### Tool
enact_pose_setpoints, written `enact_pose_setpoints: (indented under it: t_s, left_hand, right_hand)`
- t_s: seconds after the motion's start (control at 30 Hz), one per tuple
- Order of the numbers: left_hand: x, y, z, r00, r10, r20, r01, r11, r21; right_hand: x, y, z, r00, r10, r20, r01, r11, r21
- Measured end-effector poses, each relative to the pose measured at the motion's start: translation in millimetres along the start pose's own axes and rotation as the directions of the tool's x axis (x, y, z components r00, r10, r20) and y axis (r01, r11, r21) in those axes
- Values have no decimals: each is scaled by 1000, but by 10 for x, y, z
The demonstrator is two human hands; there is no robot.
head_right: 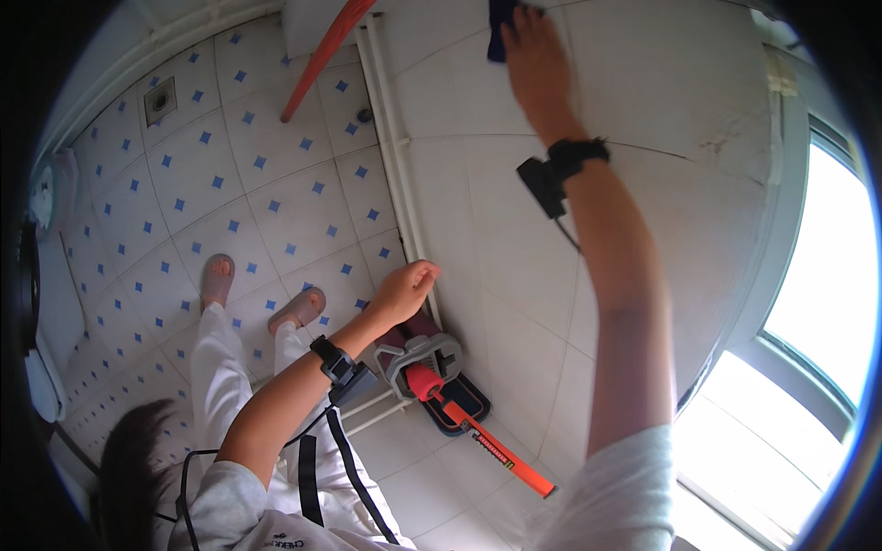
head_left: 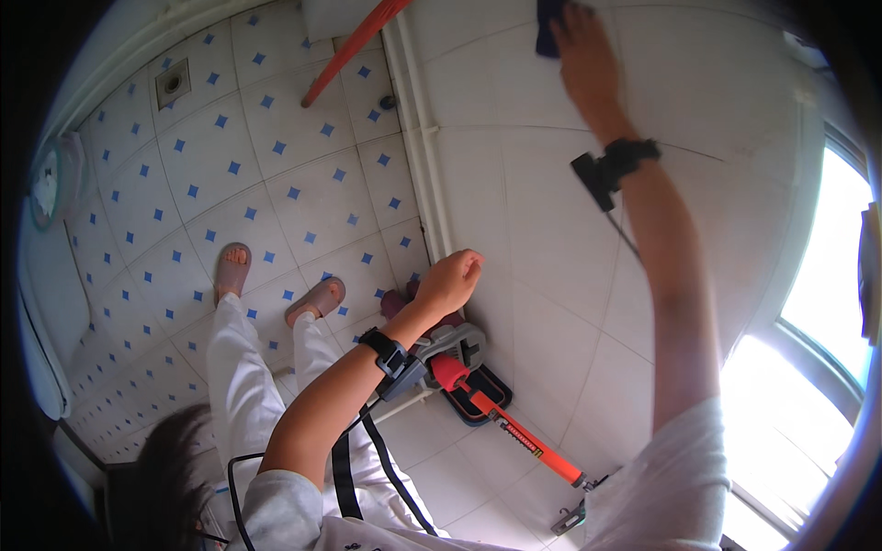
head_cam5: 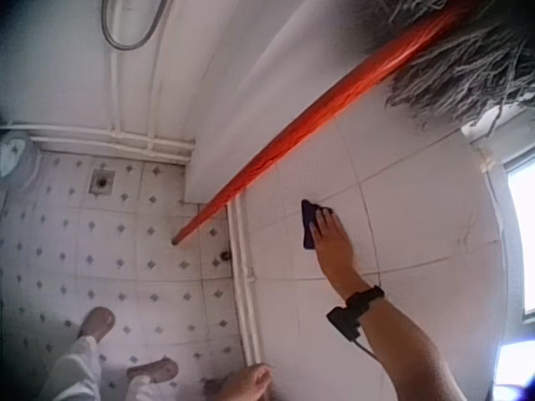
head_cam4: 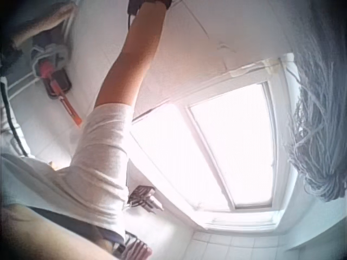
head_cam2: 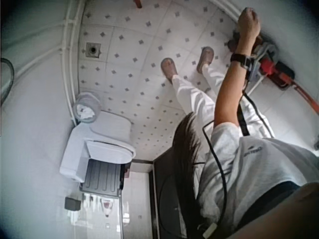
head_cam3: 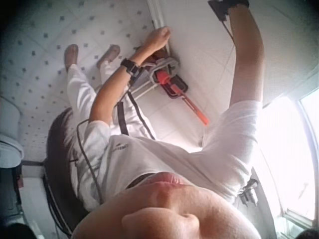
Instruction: Cleaning bathroom wall tiles with a cloth and water.
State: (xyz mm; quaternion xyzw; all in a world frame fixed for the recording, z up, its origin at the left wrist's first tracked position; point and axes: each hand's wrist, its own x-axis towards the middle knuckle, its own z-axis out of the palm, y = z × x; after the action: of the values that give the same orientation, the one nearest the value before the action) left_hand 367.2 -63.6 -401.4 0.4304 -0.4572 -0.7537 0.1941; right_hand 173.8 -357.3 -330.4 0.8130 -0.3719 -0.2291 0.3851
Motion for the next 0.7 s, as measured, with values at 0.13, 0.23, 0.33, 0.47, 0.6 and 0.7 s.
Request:
enact_pose_setpoints:
  t_s: [0.13, 0.23, 0.33, 0.47, 0.6, 0.7]
  left_hand:
    - [-9, -108, -39, 999, 12, -36, -17, 992, -126]
    - [-162, -228, -248, 998, -40, -39, 38, 998, -41]
    - [-201, -263, -273, 997, -65, -31, 63, 997, -43]
    - [-135, -206, -208, 999, -29, -29, 28, 998, -60]
    - [-26, -95, -191, 999, -39, 3, 39, 997, -62]
    - [6, -228, -277, 998, -49, -48, 43, 993, -114]
  right_hand:
    - [-1367, -1185, 372, 982, -18, 187, -95, 811, 577]
    - [-2402, -1878, -130, 795, -269, 544, -178, 754, 633]
    - [-2332, -1640, -127, 682, -379, 626, -183, 740, 648]
    - [-559, -658, 18, 895, -219, 388, 105, 950, 294]
    - [344, -107, 129, 992, -48, 113, 39, 996, 80]
    - [-66, -644, 222, 983, -17, 185, -58, 917, 396]
